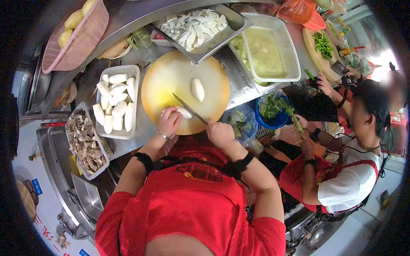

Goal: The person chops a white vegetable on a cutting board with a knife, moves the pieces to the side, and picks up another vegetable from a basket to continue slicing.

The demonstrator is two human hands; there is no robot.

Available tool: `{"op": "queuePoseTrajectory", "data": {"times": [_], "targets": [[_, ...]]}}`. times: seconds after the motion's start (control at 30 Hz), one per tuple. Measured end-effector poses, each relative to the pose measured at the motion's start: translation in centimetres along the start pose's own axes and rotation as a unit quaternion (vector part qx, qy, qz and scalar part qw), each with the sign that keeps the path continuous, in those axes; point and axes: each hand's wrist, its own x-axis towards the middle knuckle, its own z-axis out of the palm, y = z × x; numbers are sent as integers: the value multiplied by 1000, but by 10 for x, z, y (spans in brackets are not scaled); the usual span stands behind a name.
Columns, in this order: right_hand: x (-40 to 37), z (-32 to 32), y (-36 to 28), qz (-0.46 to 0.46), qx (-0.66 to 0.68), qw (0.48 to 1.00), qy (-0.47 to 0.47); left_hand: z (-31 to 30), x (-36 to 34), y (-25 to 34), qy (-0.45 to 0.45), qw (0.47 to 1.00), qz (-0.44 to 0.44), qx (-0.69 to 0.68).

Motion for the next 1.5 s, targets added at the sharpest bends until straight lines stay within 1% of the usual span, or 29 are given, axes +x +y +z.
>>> {"op": "queuePoseTrajectory", "data": {"times": [0.07, 0.13, 0.27, 0.33, 0.43, 0.53, 0.63, 0.67, 0.73, 0.83, 0.97, 1.03, 1.17, 1.23, 1.37, 1.47, 1.5], "targets": [[-1, -12, -3, -8, 2, 1000, 5, 0, 1, -1, 0, 1000, 4, -2], [-4, -25, -11, 7, 32, 999, 43, -1, 1, 1, 0, 1000, 2, -4], [2, 4, -3, 9, 28, 999, 35, -3, 1, 1, -10, 1000, 0, 15], [7, 4, -3, -4, -7, 1000, 18, -2, 4, 1, -8, 1000, 2, 11], [2, -12, -9, 9, 15, 1000, 15, -4, 3, 3, -2, 1000, 1, 14], [5, 6, -10, 17, 18, 1000, -6, -4, 1, 4, -4, 1000, -5, 16], [10, -1, -6, 12, 7, 1000, -22, -3, 4, 0, -7, 1000, -2, 16], [9, -4, -8, 12, 7, 1000, -23, -3, 3, 1, -1, 1000, 2, 16], [4, -11, -14, 10, 49, 999, 6, -3, 3, 3, 4, 1000, 3, 15], [11, 4, -14, 19, 6, 1000, -20, -3, 4, 5, 7, 1000, -12, 11], [11, -8, -12, 6, 9, 1000, -27, -6, 4, 4, 0, 1000, -3, 5], [8, 1, -17, 2, 33, 999, 16, -5, 1, 5, -7, 1000, -6, 0], [14, 7, -14, -1, 12, 1000, 2, -2, 3, 2, 0, 1000, -3, 4], [11, -14, -18, 3, 17, 1000, -23, -2, 3, 1, 2, 1000, 1, 7], [12, 10, -21, 9, 20, 1000, -6, -6, 0, 6, 4, 1000, -4, 1], [15, 11, -18, 7, 10, 1000, -7, -8, 5, 5, 1, 1000, 4, 9], [13, -5, -23, 10, 16, 1000, -20, -8, 5, 5, -2, 1000, 7, 6]]}}
